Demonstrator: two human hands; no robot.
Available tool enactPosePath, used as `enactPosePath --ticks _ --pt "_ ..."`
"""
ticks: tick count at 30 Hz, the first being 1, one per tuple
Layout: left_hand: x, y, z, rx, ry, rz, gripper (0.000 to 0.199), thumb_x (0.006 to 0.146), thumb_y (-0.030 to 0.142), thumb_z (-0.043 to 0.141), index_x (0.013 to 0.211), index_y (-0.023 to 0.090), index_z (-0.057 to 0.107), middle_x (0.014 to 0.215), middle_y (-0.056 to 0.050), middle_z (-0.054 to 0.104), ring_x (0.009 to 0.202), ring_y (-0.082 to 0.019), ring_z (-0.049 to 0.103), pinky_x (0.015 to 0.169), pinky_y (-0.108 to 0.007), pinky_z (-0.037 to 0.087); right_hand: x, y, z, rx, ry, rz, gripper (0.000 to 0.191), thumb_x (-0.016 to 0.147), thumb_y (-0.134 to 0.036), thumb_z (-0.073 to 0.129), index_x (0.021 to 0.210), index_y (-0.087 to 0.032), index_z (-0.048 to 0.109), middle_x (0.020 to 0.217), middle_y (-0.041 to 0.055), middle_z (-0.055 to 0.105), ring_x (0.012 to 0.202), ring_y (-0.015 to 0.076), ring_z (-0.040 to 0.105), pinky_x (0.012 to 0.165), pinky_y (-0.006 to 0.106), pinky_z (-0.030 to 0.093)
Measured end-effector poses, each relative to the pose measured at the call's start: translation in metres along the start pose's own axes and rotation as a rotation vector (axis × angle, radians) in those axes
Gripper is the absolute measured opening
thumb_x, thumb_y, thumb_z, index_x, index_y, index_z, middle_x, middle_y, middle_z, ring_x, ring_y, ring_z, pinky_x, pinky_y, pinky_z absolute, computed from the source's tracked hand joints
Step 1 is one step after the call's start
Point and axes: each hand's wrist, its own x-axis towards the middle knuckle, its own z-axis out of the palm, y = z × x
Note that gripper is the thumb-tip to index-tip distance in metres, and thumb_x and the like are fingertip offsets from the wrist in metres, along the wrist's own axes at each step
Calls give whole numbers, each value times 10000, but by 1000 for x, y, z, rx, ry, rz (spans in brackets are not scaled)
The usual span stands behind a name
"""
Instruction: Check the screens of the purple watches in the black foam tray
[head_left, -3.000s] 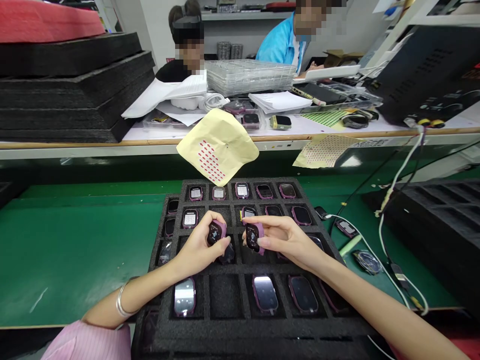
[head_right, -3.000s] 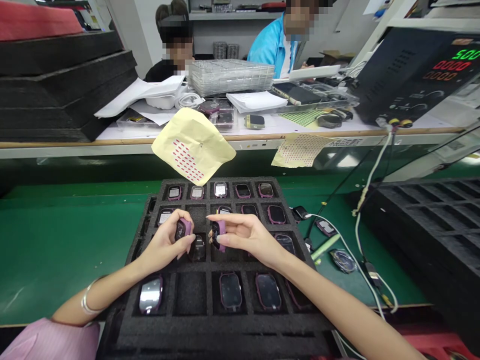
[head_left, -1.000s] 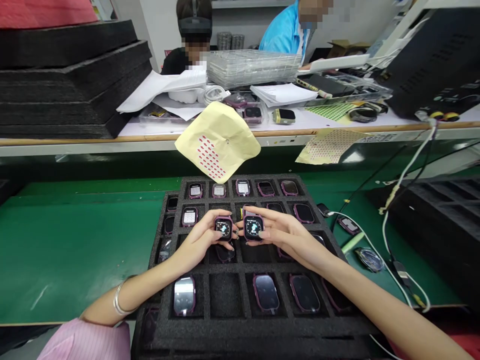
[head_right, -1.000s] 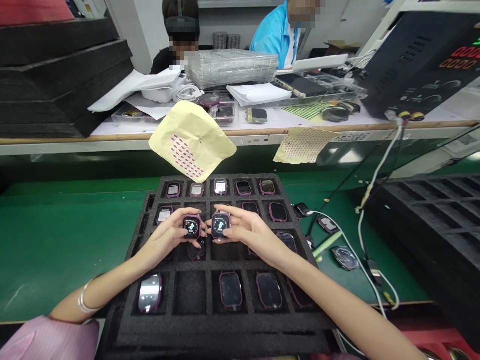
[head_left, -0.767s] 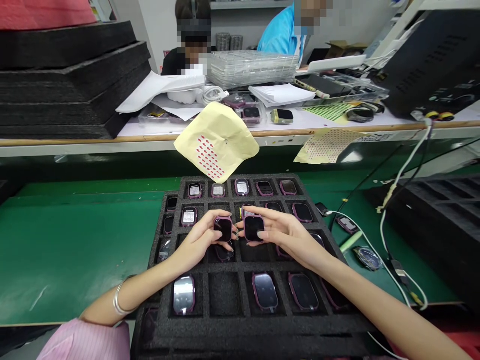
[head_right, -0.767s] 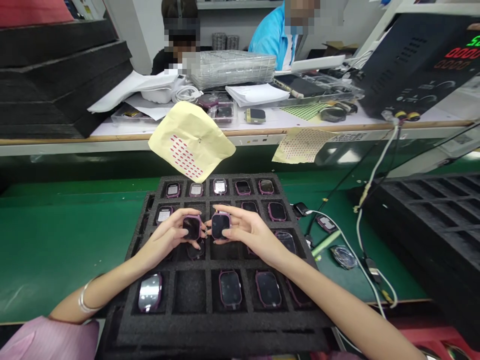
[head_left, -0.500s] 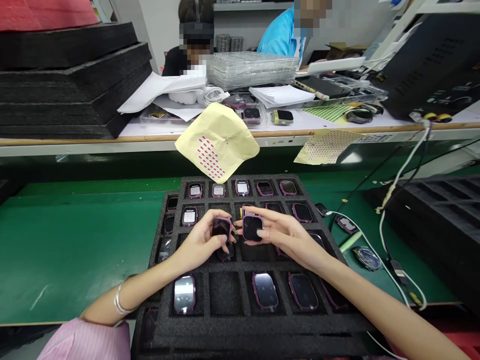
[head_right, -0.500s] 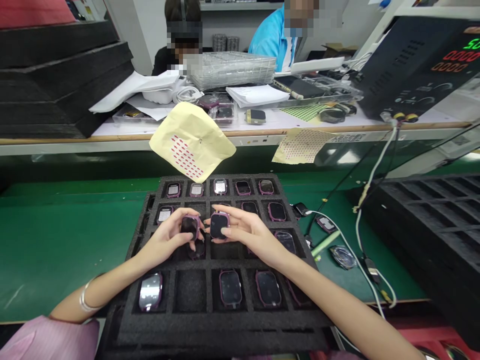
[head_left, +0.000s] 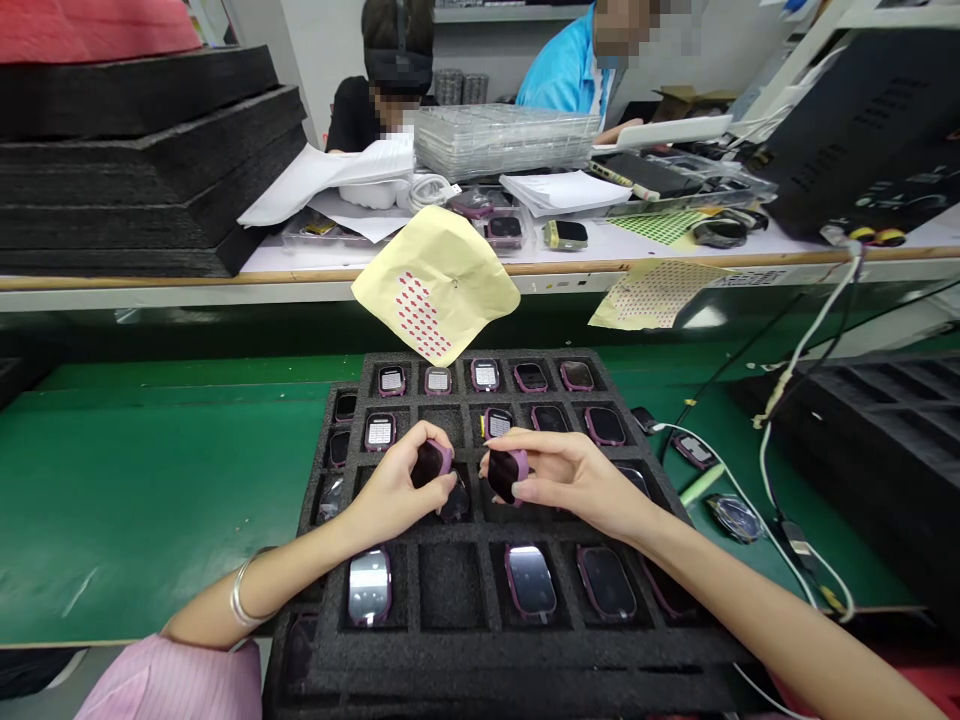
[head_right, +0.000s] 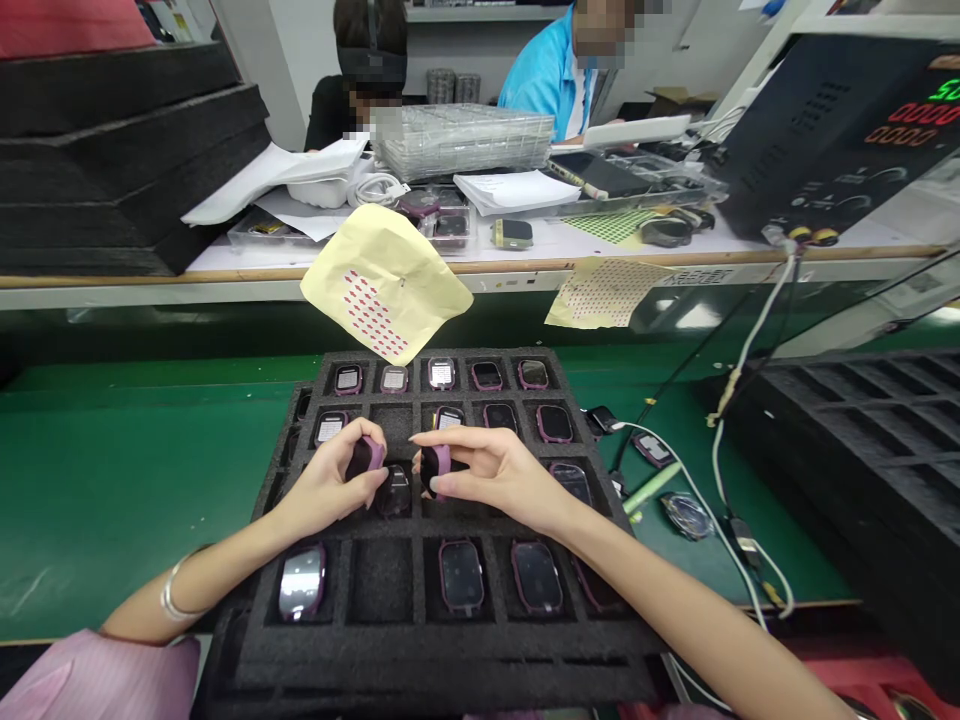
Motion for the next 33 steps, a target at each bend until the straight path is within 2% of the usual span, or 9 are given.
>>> enactPosePath --ticks 6,11,17,23,28,33 --pt "-1 0 2 27 17 63 211 798 149 602 958 194 472 828 28 466 545 -58 439 495 -199 344 -1 -1 1 31 -29 33 439 775 -229 752 1200 -199 646 1057 74 683 914 181 653 874 336 498" --pt "0 0 0 71 11 57 187 775 99 558 908 193 466 794 32 465 590 -78 446 563 -208 389 -1 1 1 23 -7 33 391 761 -219 761 1141 -179 681 1029 59 668 919 176 636 824 307 519" --pt "0 -1 1 47 2 53 175 812 142 554 950 199 463 783 30 453 542 -64 417 503 -195 351 0 0 2 8 -26 57 443 753 -215 765 1182 -191 658 971 41 678 826 143 638 790 279 518" --pt "-1 1 0 103 7 96 201 756 72 546 902 191 477 785 29 470 614 -85 439 568 -202 384 0 1 3 -47 -11 37 427 762 -252 755 1172 -177 665 983 49 656 906 170 625 813 291 509" --pt "-1 1 1 89 4 80 200 773 92 545 931 194 477 790 33 475 577 -73 431 553 -201 375 -1 1 3 -3 -38 43 448 780 -237 742 1213 -189 637 983 48 670 835 149 635 801 295 510" --pt "-1 2 1 107 23 93 189 744 76 549 879 193 485 775 33 478 615 -90 440 576 -204 382 -1 1 3 -52 -6 42 432 764 -255 754 1179 -180 662 992 54 661 892 174 635 827 309 509"
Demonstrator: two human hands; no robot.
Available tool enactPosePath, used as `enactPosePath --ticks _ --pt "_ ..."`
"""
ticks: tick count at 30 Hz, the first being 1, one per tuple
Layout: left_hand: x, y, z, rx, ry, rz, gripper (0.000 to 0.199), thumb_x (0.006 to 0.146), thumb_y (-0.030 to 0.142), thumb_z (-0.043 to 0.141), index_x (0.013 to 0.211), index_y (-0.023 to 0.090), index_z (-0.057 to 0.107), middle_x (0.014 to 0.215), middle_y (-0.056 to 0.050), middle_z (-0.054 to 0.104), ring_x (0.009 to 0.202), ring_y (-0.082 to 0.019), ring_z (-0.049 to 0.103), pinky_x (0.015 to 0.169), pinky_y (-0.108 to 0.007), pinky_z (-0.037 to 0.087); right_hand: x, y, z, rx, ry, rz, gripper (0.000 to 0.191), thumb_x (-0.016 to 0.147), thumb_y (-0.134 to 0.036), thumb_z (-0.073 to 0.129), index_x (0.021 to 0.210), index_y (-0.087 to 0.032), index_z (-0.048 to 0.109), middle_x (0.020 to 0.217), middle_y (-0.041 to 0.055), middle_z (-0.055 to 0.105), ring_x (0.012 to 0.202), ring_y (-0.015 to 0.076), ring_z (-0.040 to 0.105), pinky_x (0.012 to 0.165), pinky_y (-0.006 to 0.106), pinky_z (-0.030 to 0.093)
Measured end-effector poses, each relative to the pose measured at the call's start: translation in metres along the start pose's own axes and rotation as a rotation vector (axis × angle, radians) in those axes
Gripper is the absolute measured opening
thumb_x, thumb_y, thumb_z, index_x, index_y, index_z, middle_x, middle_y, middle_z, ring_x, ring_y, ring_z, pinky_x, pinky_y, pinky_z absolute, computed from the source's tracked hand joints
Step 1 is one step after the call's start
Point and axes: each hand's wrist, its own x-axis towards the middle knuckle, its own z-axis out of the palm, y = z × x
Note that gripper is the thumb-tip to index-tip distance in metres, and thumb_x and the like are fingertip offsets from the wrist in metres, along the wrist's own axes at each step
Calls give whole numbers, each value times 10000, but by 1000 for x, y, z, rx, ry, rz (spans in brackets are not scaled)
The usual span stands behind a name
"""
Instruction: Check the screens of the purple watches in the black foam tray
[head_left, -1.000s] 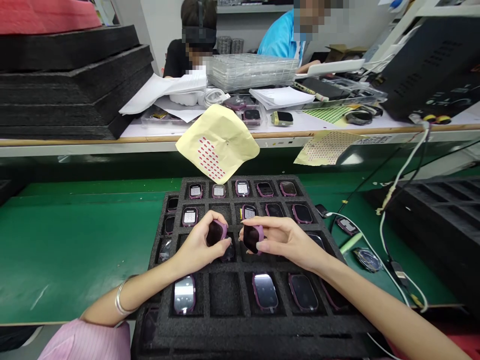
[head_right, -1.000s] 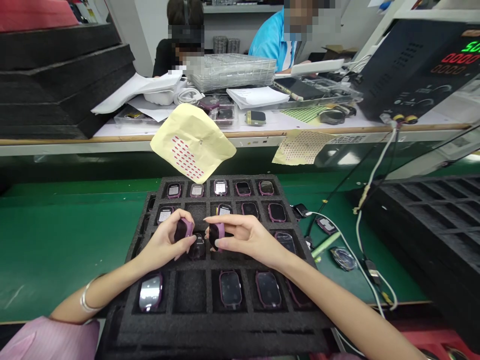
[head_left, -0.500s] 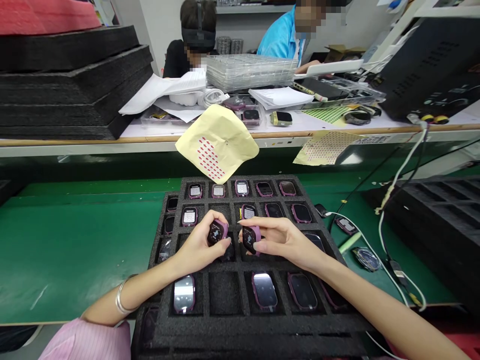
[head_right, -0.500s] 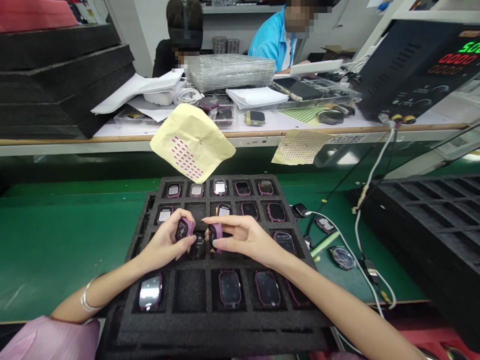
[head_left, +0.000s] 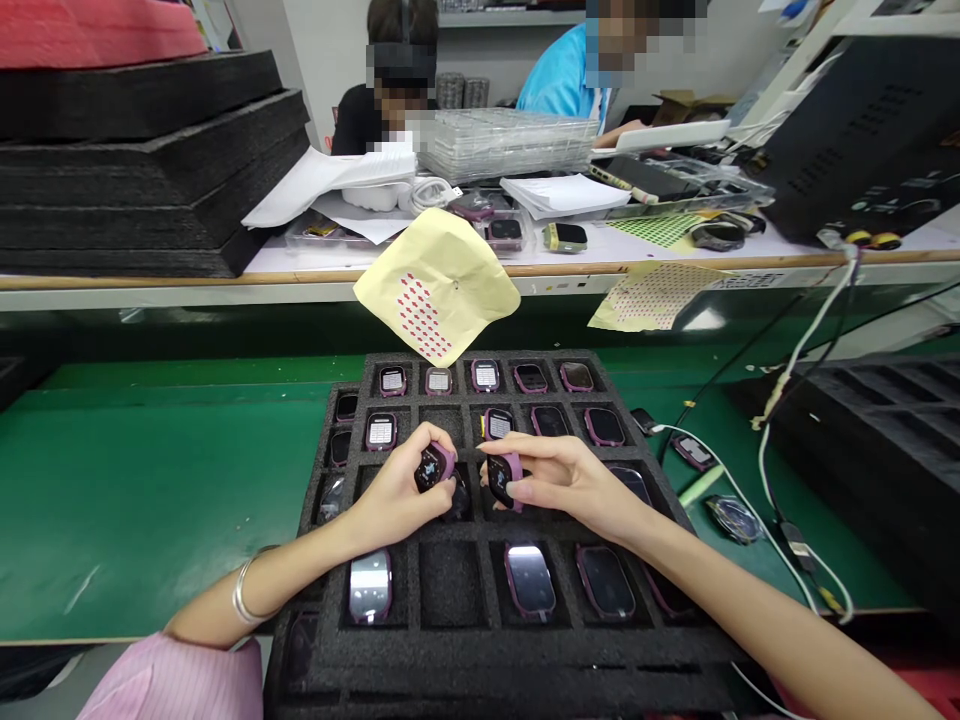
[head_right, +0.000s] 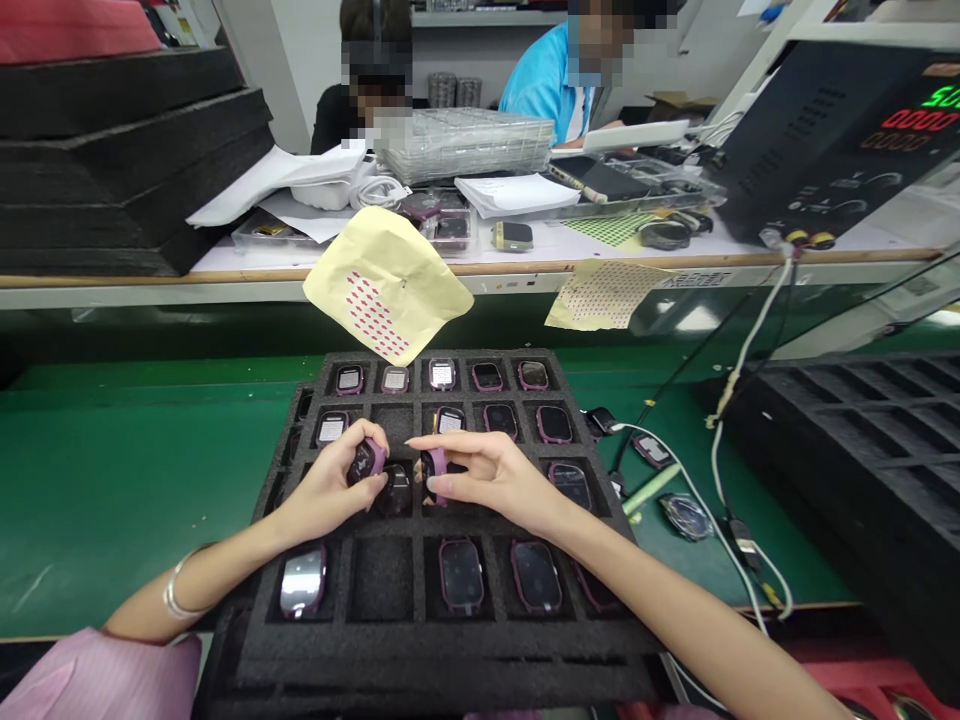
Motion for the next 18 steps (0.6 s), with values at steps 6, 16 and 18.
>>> enactPosePath --ticks 6,16,18 --pt "-1 0 0 -65 18 -17 174 783 141 579 925 201 500 782 34 476 578 -78 440 556 -203 366 -1 0 -1 26 5 -10 464 768 -276 751 1202 -156 639 964 69 668 827 172 643 776 316 538" --pt "-2 -1 -1 -91 81 15 168 792 150 587 911 204 480 789 36 456 552 -69 402 515 -200 350 -1 -3 0 25 -14 -36 384 772 -243 747 1143 -174 679 979 59 655 827 158 632 782 300 521" --pt "-2 -2 -2 -84 74 6 158 780 138 589 886 198 490 789 32 464 563 -74 406 514 -199 351 0 -4 0 6 8 -38 366 767 -237 750 1123 -175 691 989 59 654 859 165 630 783 289 518"
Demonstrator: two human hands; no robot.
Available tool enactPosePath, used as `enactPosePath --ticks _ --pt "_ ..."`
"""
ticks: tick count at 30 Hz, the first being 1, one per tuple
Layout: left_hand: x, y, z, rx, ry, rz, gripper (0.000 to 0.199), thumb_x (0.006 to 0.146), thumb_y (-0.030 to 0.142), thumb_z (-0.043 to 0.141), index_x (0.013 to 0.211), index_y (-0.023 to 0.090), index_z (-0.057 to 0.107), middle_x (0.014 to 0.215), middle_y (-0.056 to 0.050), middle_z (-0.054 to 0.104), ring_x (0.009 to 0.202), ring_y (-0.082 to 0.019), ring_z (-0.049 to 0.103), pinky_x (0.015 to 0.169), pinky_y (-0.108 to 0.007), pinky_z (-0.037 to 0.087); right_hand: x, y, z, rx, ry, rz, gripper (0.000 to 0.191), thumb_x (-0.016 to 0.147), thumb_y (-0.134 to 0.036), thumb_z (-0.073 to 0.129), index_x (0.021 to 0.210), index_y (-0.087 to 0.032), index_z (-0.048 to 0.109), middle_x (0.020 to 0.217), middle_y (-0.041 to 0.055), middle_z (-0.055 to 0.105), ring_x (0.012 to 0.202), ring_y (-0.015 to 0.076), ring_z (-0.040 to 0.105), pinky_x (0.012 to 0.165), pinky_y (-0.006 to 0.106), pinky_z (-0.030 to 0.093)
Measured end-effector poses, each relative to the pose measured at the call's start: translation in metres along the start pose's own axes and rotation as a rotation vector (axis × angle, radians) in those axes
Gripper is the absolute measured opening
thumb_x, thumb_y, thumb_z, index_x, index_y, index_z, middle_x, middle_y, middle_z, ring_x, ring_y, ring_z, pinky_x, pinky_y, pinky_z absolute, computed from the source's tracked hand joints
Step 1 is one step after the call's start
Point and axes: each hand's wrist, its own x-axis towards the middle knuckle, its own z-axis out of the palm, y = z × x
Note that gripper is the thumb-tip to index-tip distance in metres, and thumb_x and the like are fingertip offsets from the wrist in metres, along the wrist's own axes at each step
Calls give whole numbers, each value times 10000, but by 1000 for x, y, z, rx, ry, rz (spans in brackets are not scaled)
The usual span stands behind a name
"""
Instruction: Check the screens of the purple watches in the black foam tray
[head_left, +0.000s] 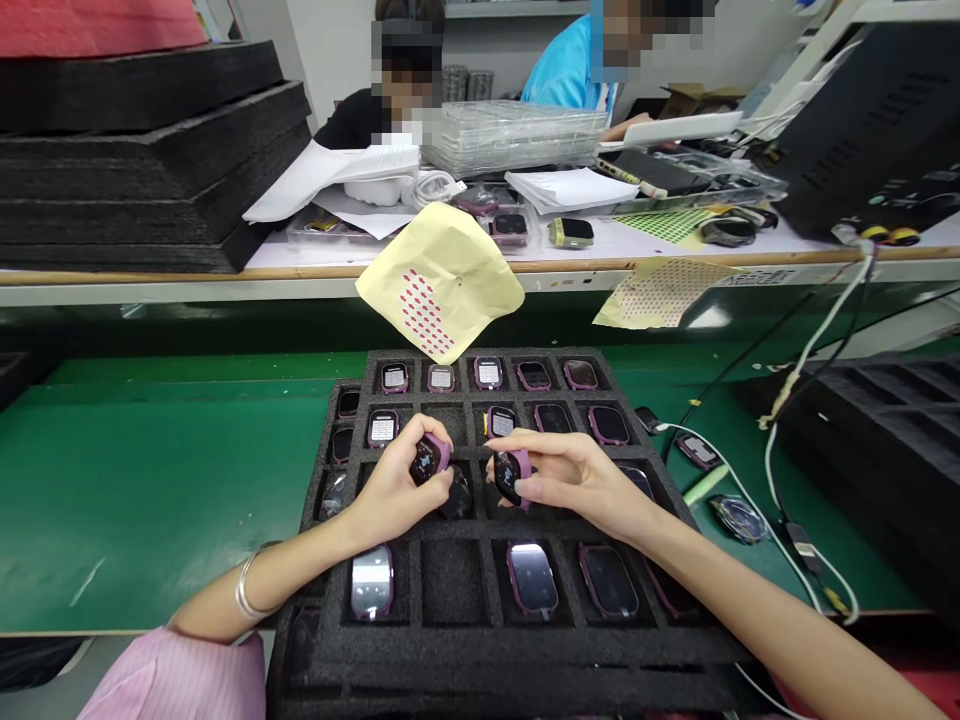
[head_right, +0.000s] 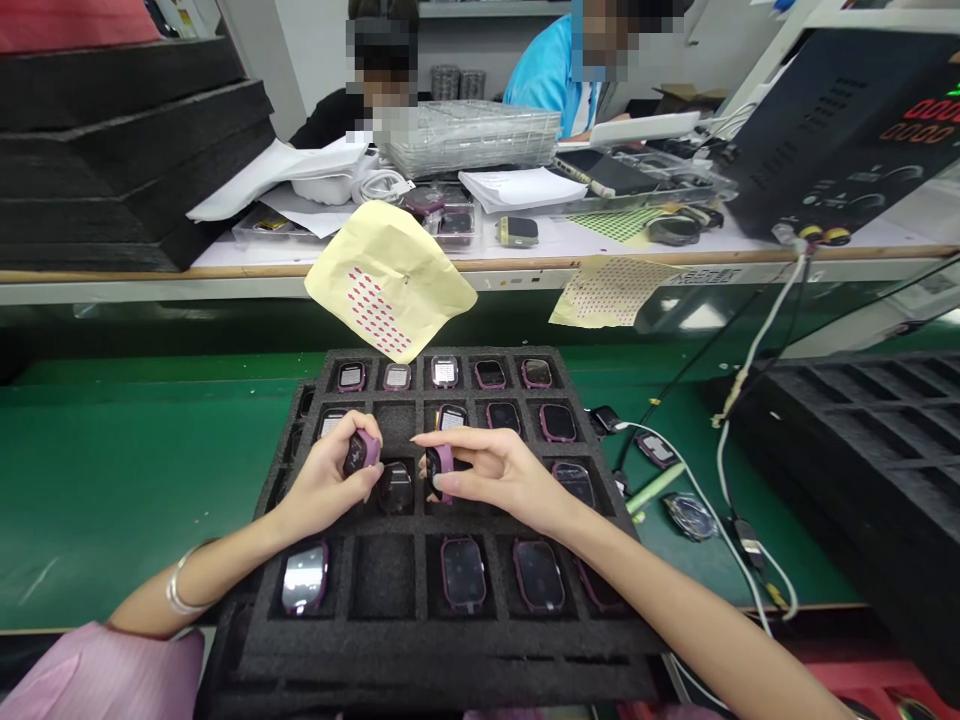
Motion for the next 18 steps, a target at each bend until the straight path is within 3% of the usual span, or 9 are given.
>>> enactPosePath --ticks 7,13,18 --pt "2 -1 0 18 -9 -3 164 786 132 580 897 198 479 770 43 458 541 -61 412 520 -192 363 0 -6 3 21 19 -4 361 768 -226 741 1120 -160 690 951 67 666 833 159 639 768 284 560" --pt "0 -3 0 -32 6 27 184 828 175 570 961 210 447 787 49 442 473 -35 385 434 -178 312 0 -5 2 89 -10 -26 402 775 -209 740 1165 -152 664 925 67 670 811 153 639 739 290 584" --pt "0 -2 -1 13 18 95 197 795 88 545 918 203 442 821 31 441 543 -52 406 506 -188 363 -2 -6 2 93 6 -28 349 763 -202 750 1104 -158 691 933 60 660 819 162 641 749 301 584"
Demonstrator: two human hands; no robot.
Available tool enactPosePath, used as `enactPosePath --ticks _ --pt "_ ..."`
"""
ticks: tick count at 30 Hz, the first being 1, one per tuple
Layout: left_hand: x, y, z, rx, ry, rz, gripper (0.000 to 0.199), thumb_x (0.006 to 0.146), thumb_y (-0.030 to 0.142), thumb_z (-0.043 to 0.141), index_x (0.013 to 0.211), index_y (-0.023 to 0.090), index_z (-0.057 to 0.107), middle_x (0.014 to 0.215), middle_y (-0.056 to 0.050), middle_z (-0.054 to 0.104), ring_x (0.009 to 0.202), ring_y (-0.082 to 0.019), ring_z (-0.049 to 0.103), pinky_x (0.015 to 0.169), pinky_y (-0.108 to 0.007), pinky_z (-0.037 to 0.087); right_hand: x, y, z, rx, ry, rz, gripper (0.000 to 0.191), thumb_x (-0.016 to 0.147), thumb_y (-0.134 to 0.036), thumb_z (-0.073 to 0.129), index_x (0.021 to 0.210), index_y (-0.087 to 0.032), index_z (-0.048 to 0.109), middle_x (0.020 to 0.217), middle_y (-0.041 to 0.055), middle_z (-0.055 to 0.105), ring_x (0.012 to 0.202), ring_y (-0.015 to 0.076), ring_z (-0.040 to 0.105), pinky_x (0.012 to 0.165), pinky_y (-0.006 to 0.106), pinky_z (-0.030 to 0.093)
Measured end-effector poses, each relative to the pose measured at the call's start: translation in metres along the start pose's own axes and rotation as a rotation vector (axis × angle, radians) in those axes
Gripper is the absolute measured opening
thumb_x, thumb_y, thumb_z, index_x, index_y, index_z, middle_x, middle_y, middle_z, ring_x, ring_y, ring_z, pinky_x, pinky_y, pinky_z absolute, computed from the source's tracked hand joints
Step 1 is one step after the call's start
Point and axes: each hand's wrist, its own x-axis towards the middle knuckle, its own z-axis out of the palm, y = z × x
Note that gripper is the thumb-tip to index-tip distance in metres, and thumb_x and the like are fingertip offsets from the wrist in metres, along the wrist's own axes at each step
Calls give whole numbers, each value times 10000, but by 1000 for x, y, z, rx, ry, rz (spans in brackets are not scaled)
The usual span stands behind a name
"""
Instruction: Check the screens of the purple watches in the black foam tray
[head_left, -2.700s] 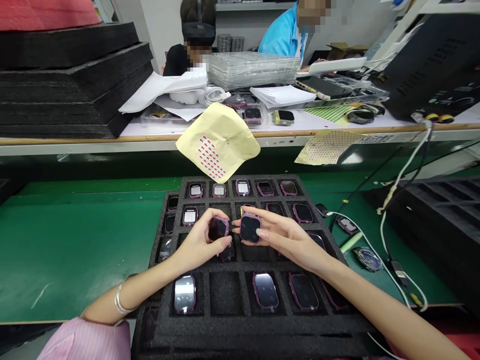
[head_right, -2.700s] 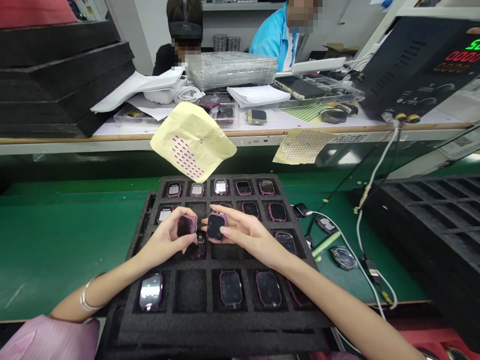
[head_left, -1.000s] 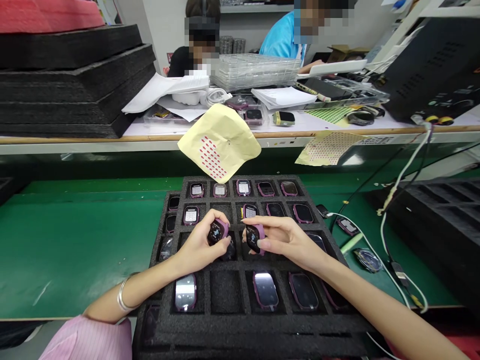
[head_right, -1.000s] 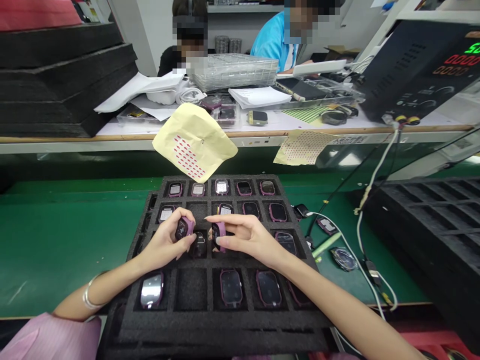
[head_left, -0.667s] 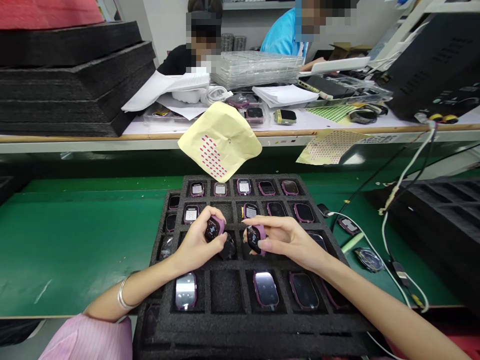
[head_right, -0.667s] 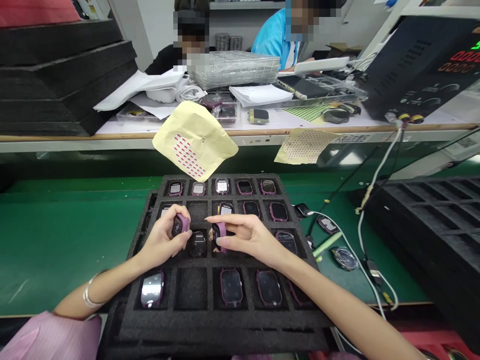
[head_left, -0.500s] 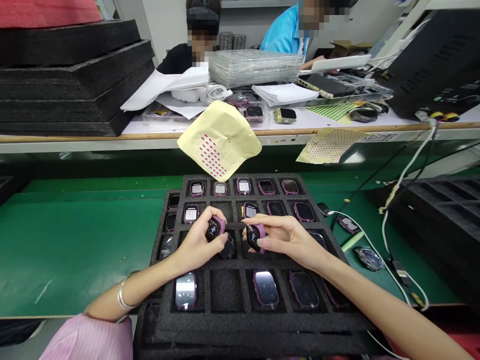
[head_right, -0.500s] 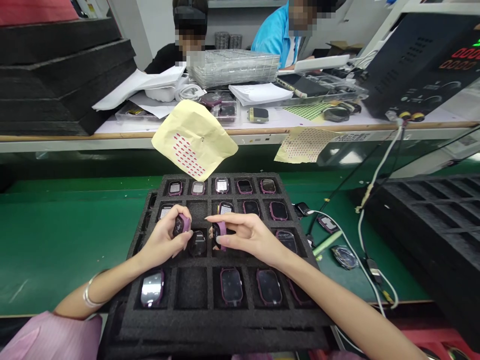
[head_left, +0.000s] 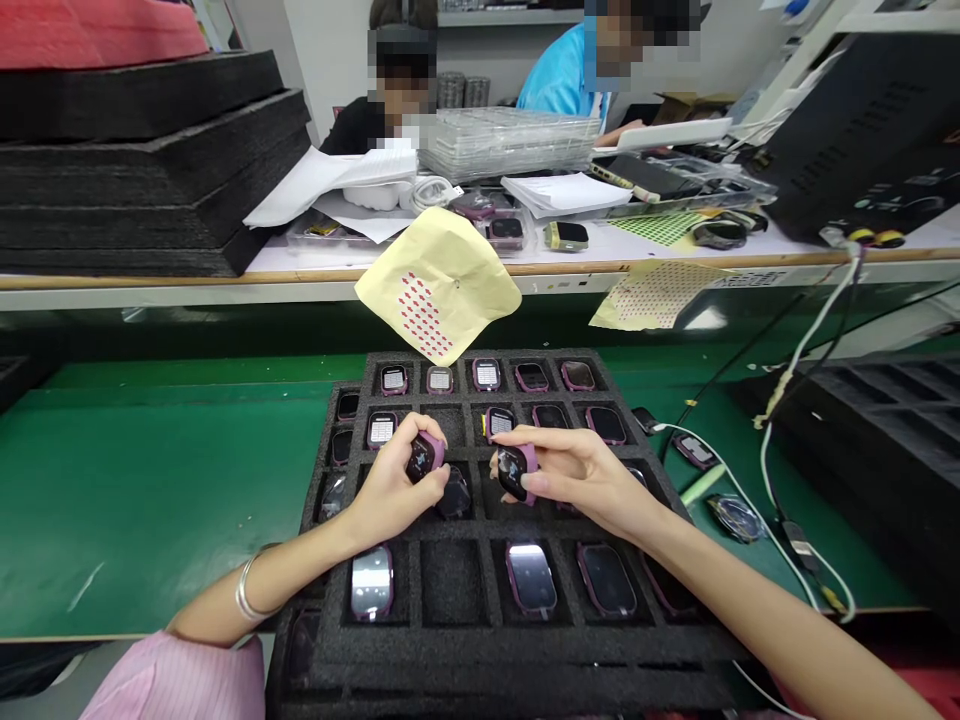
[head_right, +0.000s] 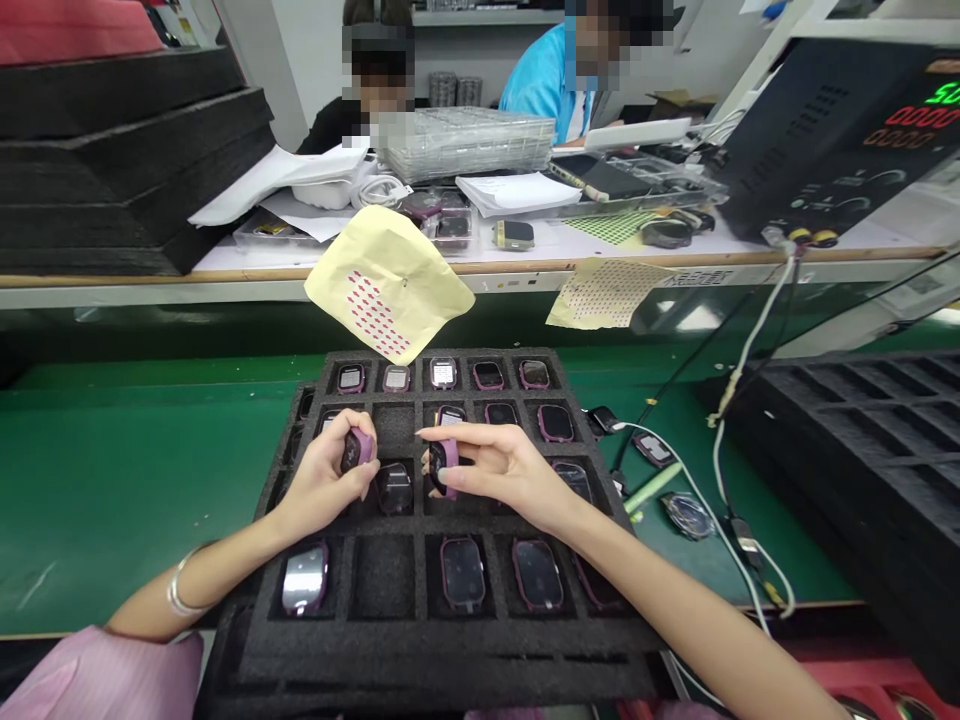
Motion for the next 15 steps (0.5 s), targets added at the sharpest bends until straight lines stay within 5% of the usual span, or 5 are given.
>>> enactPosePath --ticks 8,15 --pt "2 3 1 90 22 52 201 748 52 554 864 198 479 785 35 457 679 -89 458 645 -206 387 -1 2 -4 -67 -19 47 376 785 -204 739 1151 -155 665 967 67 688 828 147 660 780 265 553" --pt "4 -4 2 -117 -121 -216 338 807 220 603 1110 216 452 824 34 492 519 -58 492 504 -202 430 5 9 -2 -9 14 197 533 803 -285 722 1294 -160 556 1047 90 686 917 195 667 822 375 577"
